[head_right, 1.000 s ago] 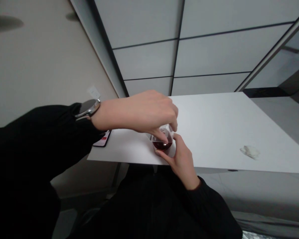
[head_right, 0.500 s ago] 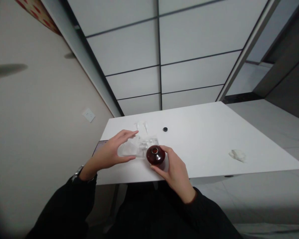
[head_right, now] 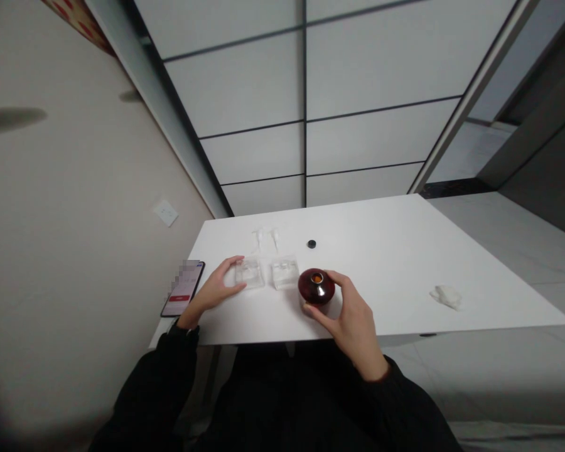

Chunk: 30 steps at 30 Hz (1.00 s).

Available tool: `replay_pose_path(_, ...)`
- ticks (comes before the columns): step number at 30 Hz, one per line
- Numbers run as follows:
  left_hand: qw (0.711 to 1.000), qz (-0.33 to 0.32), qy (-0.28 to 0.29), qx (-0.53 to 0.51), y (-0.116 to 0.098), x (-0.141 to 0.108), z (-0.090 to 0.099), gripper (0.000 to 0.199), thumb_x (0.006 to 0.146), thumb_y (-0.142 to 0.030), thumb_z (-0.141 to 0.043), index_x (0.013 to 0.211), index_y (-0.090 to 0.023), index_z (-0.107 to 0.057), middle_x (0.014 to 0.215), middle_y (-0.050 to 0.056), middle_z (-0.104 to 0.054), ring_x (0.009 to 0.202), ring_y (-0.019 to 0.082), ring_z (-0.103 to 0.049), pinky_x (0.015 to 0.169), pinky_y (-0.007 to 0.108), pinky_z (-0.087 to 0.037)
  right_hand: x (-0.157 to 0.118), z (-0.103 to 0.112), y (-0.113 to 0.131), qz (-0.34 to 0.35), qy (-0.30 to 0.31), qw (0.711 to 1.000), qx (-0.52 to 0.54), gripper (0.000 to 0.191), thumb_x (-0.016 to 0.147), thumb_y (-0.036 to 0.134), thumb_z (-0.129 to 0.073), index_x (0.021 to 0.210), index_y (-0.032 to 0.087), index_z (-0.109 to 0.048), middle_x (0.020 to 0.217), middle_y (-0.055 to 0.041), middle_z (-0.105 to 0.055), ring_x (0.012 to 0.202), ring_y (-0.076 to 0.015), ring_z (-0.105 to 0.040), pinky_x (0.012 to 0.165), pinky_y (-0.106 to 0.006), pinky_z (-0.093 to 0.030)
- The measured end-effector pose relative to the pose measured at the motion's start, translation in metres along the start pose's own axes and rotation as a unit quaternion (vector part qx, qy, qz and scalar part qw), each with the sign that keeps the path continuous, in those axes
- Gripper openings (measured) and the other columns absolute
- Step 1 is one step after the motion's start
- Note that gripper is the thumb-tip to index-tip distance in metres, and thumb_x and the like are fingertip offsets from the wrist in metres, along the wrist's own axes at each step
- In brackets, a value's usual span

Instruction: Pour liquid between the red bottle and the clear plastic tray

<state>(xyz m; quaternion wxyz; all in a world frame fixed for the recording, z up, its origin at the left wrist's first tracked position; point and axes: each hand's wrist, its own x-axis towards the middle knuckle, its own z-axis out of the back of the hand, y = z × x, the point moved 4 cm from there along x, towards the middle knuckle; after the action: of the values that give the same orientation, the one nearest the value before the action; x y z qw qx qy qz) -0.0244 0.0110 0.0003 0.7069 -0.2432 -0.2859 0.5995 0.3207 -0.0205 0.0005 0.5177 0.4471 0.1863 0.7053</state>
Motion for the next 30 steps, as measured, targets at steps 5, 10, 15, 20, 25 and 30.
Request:
replay_pose_path(5, 0.997, -0.021, -0.02, 0.071, -0.024, -0.002, 0.0, 0.1, 0.085, -0.045, -0.076, 0.166, -0.018, -0.022, 0.176, 0.021, -0.023, 0.165, 0.038, -0.02, 0.134, 0.061, -0.018, 0.009, 0.027, -0.03, -0.024, -0.056, 0.997, -0.039, 0.077, 0.079, 0.071, -0.078, 0.133, 0.019, -0.059, 0.129, -0.0175, -0.07, 0.118, -0.0372, -0.07, 0.099, -0.055, -0.058)
replay_pose_path(10, 0.987, -0.142, 0.022, 0.073, -0.086, -0.001, -0.04, 0.101, 0.094, -0.04, -0.07, 0.17, -0.026, -0.005, 0.179, 0.017, -0.015, 0.167, 0.033, -0.014, 0.135, 0.056, -0.019, 0.018, 0.06, -0.059, -0.057, -0.125, 0.988, -0.075, 0.087, 0.074, 0.079, -0.075, 0.133, 0.017, -0.058, 0.125, -0.0194, -0.07, 0.113, -0.0393, -0.071, 0.096, -0.059, -0.057)
replay_pose_path(15, 0.985, -0.136, 0.039, 0.093, -0.102, 0.014, -0.084, 0.097, 0.095, -0.032, -0.068, 0.169, -0.023, -0.006, 0.177, 0.021, -0.018, 0.167, 0.037, -0.006, 0.134, 0.063, -0.017, 0.021, 0.09, -0.083, -0.092, -0.167, 0.976, -0.104, 0.096, 0.069, 0.086, -0.074, 0.134, 0.017, -0.057, 0.13, -0.0232, -0.069, 0.116, -0.0434, -0.071, 0.098, -0.062, -0.056)
replay_pose_path(20, 0.988, -0.116, 0.026, 0.095, -0.098, 0.025, -0.098, 0.089, 0.095, -0.02, -0.061, 0.168, -0.025, -0.011, 0.164, 0.018, -0.043, 0.157, 0.036, -0.037, 0.129, 0.061, -0.031, 0.024, 0.105, -0.101, -0.115, -0.186, 0.97, -0.109, 0.097, 0.068, 0.086, -0.075, 0.136, 0.02, -0.055, 0.132, -0.0222, -0.07, 0.118, -0.0432, -0.071, 0.1, -0.064, -0.057)
replay_pose_path(25, 0.993, -0.115, 0.023, 0.025, -0.099, 0.021, -0.101, 0.097, 0.088, -0.023, -0.073, 0.167, -0.03, -0.017, 0.152, 0.013, -0.054, 0.146, 0.034, -0.047, 0.125, 0.059, -0.037, 0.031, 0.101, -0.104, -0.116, -0.183, 0.972, -0.091, 0.094, 0.067, 0.082, -0.078, 0.134, 0.019, -0.056, 0.131, -0.0223, -0.071, 0.119, -0.042, -0.071, 0.103, -0.063, -0.056)
replay_pose_path(30, 0.993, -0.026, -0.014, -0.114, -0.079, 0.008, -0.116, 0.106, 0.083, -0.02, -0.079, 0.165, -0.027, -0.012, 0.159, 0.017, -0.043, 0.151, 0.033, -0.045, 0.129, 0.055, -0.034, 0.037, 0.087, -0.095, -0.107, -0.164, 0.979, -0.063, 0.09, 0.069, 0.073, -0.082, 0.134, 0.017, -0.056, 0.131, -0.0224, -0.07, 0.12, -0.0405, -0.071, 0.105, -0.061, -0.055)
